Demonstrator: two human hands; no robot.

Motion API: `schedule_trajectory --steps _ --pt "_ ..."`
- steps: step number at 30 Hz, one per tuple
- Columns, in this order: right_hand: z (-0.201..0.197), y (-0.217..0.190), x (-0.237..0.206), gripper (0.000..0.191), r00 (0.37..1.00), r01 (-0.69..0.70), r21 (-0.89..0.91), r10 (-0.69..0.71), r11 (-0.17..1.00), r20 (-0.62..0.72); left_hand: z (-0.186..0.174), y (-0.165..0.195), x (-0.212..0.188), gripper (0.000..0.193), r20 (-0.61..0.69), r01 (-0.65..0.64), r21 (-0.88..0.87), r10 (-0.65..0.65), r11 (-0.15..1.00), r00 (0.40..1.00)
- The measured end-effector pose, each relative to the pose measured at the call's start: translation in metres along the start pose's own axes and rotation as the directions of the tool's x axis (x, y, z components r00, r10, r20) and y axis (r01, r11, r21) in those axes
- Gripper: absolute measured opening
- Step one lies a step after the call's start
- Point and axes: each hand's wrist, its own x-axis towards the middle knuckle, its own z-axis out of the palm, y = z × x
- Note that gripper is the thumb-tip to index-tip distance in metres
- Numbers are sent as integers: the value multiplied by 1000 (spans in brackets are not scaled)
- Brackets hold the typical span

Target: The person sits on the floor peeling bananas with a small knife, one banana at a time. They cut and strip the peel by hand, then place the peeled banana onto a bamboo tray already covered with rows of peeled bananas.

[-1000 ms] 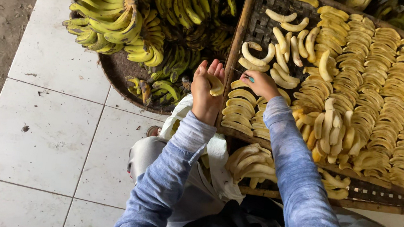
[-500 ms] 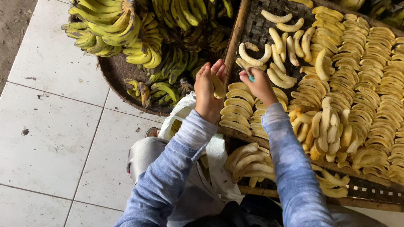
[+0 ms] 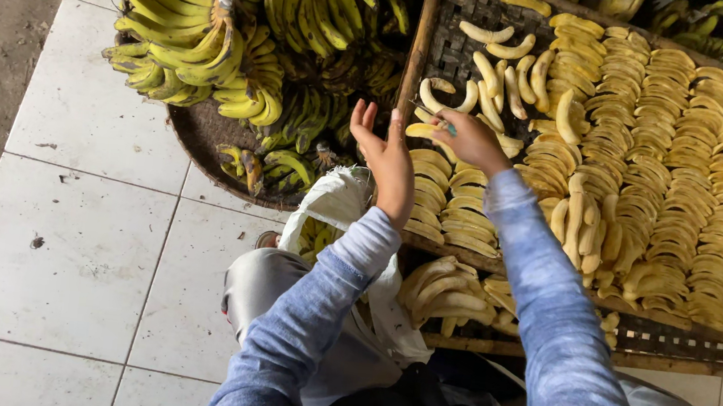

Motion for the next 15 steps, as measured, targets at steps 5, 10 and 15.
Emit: schedule_trajectory --steps 5,10,15 --pt "9 3 10 25 990 -113 -74 118 991 74 -11 13 26 56 -16 33 -364 -42 931 999" --pt "19 5 6 21 967 -226 -112 237 968 93 -18 12 32 52 -28 76 -437 -98 896 995" --pt "25 8 -1 14 986 -164 -161 160 973 -34 -17 11 26 50 15 149 -444 -159 884 987"
